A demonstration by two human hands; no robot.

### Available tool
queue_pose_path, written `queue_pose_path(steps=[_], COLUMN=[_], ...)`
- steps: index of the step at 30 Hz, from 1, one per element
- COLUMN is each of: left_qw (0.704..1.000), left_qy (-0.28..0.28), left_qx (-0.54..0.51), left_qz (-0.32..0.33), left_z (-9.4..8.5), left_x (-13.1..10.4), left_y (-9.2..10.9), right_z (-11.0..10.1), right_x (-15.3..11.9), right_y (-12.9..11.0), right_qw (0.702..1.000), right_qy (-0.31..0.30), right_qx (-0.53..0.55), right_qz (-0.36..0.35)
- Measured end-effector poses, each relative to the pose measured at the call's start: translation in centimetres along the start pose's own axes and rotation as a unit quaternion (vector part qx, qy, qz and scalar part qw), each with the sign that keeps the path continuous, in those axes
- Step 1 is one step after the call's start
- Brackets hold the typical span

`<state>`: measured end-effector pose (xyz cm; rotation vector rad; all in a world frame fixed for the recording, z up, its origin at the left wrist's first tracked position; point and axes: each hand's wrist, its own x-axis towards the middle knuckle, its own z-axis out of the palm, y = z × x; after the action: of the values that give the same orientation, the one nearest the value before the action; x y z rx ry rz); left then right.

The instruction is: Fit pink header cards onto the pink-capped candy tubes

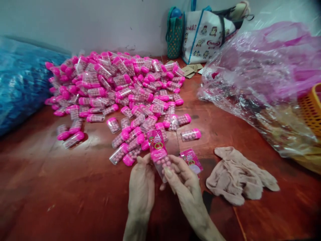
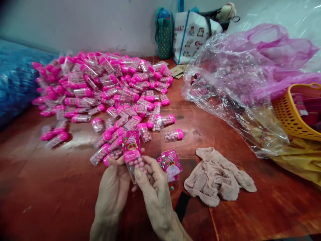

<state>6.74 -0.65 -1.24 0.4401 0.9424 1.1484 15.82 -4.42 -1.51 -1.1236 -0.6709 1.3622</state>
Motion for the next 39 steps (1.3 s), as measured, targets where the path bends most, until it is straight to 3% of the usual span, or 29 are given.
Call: queue_pose_path(steps=[4, 12, 22, 26, 29, 35, 39], left_qw=[0.999, 0.997, 0.997, 0.998, 0.997, 0.996, 0.998], left_qy=[0.029, 0.075, 0.066, 0.047, 0.062, 0.077, 0.044], left_qx=[0.01, -0.017, -0.016, -0.022, -0.018, -0.015, 0.014], left_qz=[0.023, -0.016, -0.029, -0.044, -0.04, -0.051, -0.048], left_z=[-0.4, 0.6, 0.7, 0.2, -0.2, -0.6, -0.6], left_x=[0.5, 0.1, -0.1, 0.3, 0.5, 0.7, 0.6], left_y=[0.4, -0.6, -1.0, -0.6, -0.2, -0.1, -0.4], right_z=[-0.1, 0.3, 0.7, 0.5, 0.6, 1.0, 1.0], right_x=[-0.5, -0.8, -0.1, 0.3, 0.1, -0.2, -0.2], right_y=[0.6, 1.3, 1.3, 1.3, 1.7, 2.5, 1.7], right_qw=[0.996, 0.98, 0.978, 0.985, 0.984, 0.992, 0.986], right_qy=[-0.015, 0.039, 0.087, 0.035, -0.012, -0.034, -0.027], right_qx=[-0.089, -0.19, -0.174, -0.157, -0.162, -0.125, -0.165], right_qz=[-0.004, -0.047, -0.075, -0.066, -0.078, -0.002, -0.019])
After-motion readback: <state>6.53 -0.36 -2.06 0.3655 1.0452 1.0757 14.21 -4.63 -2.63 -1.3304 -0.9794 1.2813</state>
